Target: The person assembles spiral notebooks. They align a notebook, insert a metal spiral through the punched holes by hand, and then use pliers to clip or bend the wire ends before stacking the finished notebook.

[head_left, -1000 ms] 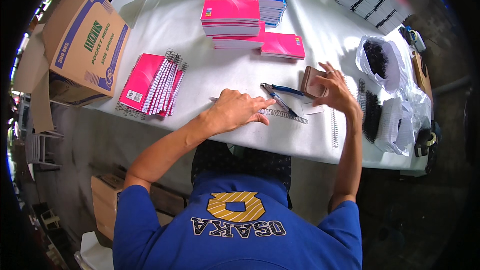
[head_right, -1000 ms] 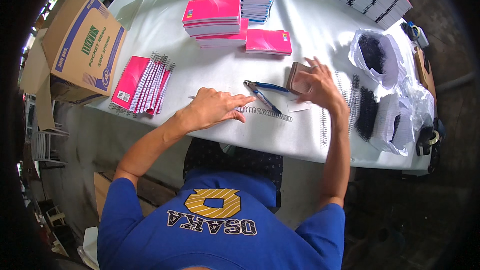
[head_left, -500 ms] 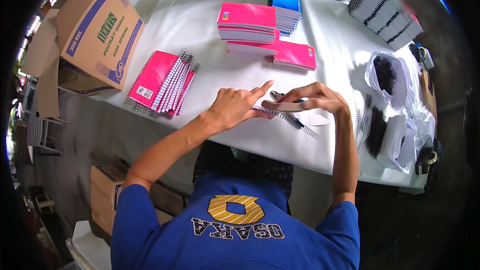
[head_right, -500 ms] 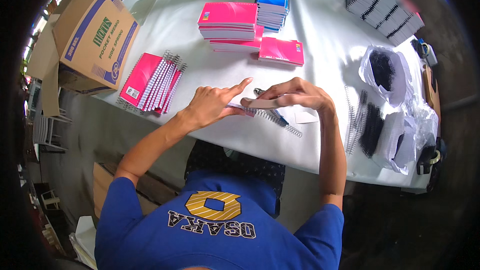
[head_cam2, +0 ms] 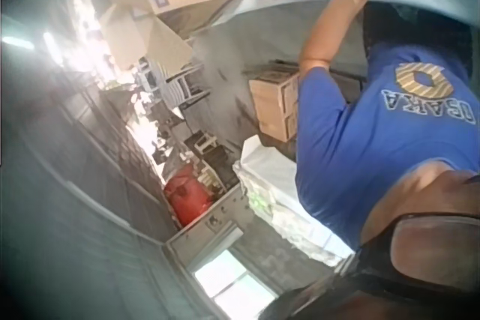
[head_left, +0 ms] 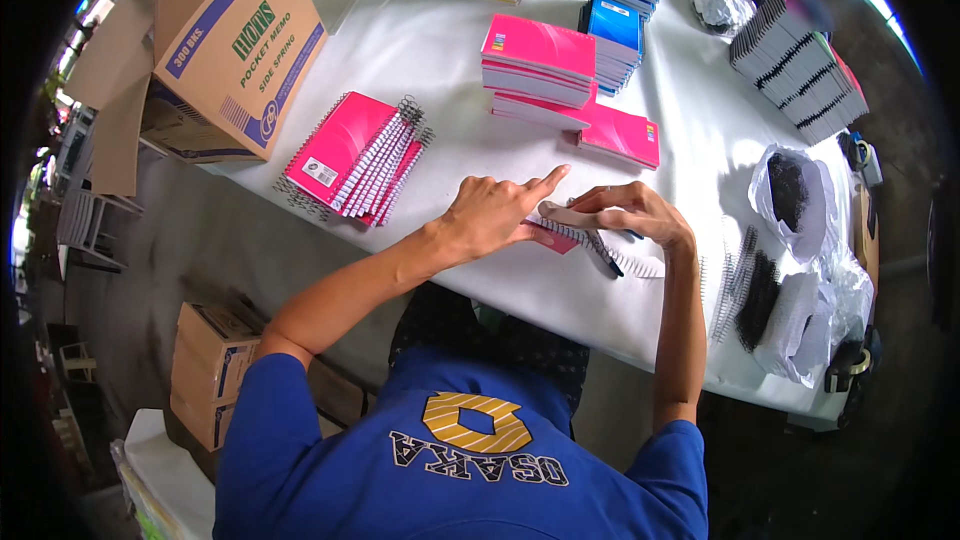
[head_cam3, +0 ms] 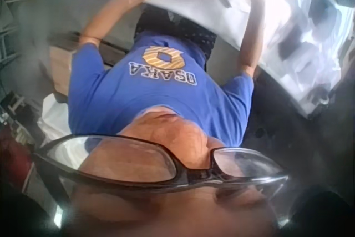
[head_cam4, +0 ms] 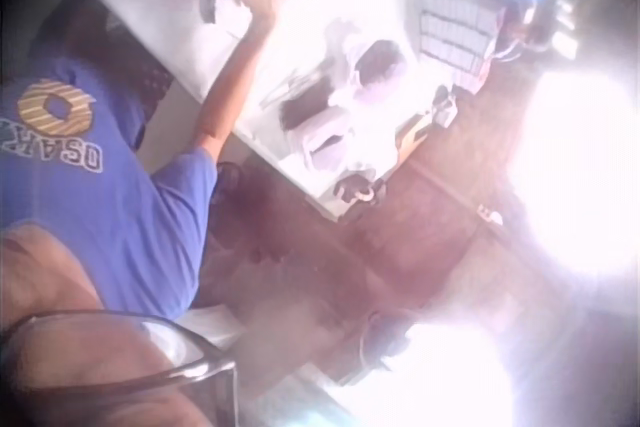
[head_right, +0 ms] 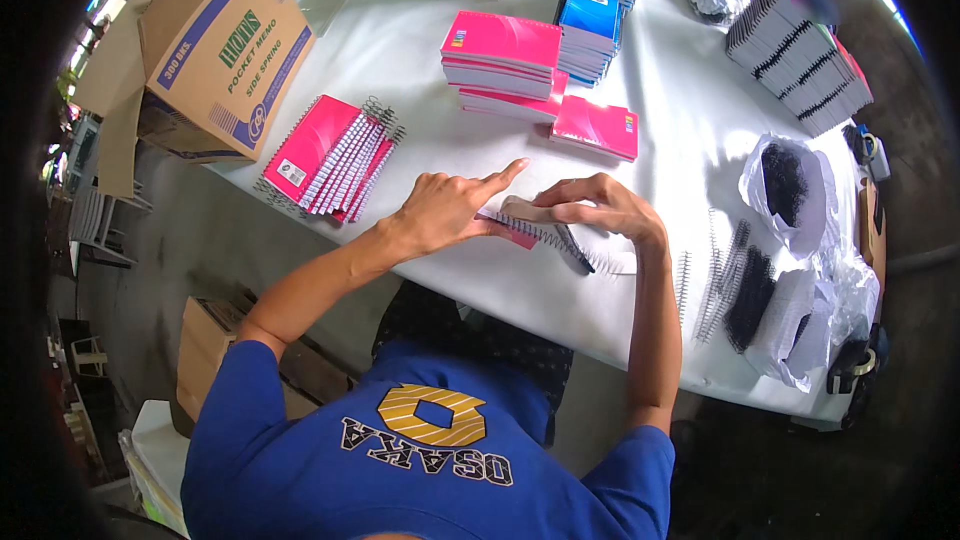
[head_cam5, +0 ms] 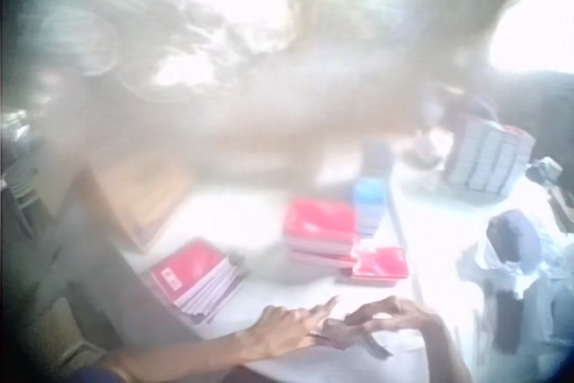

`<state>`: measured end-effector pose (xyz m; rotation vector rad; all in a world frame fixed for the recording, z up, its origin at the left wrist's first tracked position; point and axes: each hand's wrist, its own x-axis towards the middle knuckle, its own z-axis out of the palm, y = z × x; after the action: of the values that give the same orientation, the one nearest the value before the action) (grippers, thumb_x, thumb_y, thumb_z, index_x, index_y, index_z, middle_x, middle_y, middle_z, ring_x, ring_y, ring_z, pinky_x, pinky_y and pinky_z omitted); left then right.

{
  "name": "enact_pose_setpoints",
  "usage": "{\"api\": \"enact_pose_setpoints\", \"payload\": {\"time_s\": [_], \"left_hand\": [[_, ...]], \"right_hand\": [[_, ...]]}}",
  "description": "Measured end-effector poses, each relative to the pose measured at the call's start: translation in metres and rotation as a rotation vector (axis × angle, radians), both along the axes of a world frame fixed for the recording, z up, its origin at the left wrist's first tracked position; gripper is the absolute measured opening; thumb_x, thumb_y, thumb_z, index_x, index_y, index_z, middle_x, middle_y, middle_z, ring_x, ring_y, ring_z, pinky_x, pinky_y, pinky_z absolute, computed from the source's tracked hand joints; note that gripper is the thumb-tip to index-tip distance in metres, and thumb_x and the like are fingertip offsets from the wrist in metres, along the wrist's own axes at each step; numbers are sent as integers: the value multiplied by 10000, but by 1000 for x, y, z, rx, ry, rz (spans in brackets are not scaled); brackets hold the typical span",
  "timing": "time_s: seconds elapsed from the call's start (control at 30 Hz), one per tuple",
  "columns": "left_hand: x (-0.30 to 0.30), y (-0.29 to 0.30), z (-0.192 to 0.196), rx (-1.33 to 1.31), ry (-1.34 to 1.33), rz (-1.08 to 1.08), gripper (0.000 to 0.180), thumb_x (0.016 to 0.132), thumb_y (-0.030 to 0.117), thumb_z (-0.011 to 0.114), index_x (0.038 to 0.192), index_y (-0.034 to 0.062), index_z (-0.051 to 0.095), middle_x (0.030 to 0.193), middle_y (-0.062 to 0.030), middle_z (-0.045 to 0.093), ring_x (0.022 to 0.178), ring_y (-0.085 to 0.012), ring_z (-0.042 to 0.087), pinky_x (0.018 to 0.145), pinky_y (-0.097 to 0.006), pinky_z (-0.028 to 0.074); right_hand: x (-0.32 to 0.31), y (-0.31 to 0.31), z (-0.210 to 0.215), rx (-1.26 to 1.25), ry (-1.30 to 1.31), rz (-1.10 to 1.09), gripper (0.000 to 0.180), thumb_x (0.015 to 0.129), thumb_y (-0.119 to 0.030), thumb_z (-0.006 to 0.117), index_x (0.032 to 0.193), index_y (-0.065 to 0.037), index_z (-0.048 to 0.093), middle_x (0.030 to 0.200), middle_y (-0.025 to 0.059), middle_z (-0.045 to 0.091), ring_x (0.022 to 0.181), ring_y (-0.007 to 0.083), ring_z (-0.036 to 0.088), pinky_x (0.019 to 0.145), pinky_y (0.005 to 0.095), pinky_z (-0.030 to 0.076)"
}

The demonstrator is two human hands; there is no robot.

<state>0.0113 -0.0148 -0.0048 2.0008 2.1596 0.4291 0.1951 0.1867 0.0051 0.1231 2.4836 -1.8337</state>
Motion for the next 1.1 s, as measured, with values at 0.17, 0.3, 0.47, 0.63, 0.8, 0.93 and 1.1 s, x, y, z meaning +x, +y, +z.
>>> {"api": "enact_pose_setpoints", "payload": {"time_s": [0.17,0.3,0.47,0.63,0.8,0.93,1.1], "left_hand": [[-4,-2,5,-46,34,42,944,742,584,717,1515,223,312,861,-84,711,724,-289,703,617,-414,564],[-6,-7,-2,85,37,29,941,738,595,711,1512,226,323,880,-65,715,733,-287,703,621,-415,564],[-15,-12,-8,71,-22,45,966,713,480,778,1518,233,304,1045,-95,706,783,-294,699,692,-400,565],[-22,-19,-12,146,-263,76,1041,672,374,839,1529,245,261,1219,-157,643,909,-326,691,785,-404,568],[-24,-19,-29,262,-644,133,1081,656,213,878,1530,249,244,1337,-174,571,1175,-332,600,966,-416,537],[-23,-22,-41,376,-810,87,1079,656,147,877,1530,241,250,1382,-189,529,1221,-304,569,1007,-411,513],[-21,-24,-46,412,-923,97,1067,677,65,854,1533,234,241,1455,-185,450,1276,-267,516,1053,-403,480]], "right_hand": [[-13,-11,7,163,-134,-11,605,827,-435,616,1126,89,669,1093,183,683,1006,255,637,937,360,461],[-13,-12,-18,-491,287,65,553,841,-409,629,1091,83,680,1115,185,675,1027,261,629,944,358,456],[-30,-17,-7,-247,166,59,493,873,-387,626,1125,32,687,1068,161,691,1001,224,632,907,349,470],[-35,-21,-3,191,-137,17,511,887,-385,602,1116,65,677,1078,183,681,1012,250,629,910,367,467],[-40,-19,-9,-141,98,15,583,864,-449,635,1101,83,676,1076,170,687,1026,245,622,929,370,457],[-35,-19,-7,-88,36,20,604,852,-460,645,1090,94,671,1049,155,690,1016,240,622,923,366,456],[-40,-23,-6,-268,153,73,580,877,-421,616,1083,119,662,1132,218,652,1035,275,612,949,377,437]]}}
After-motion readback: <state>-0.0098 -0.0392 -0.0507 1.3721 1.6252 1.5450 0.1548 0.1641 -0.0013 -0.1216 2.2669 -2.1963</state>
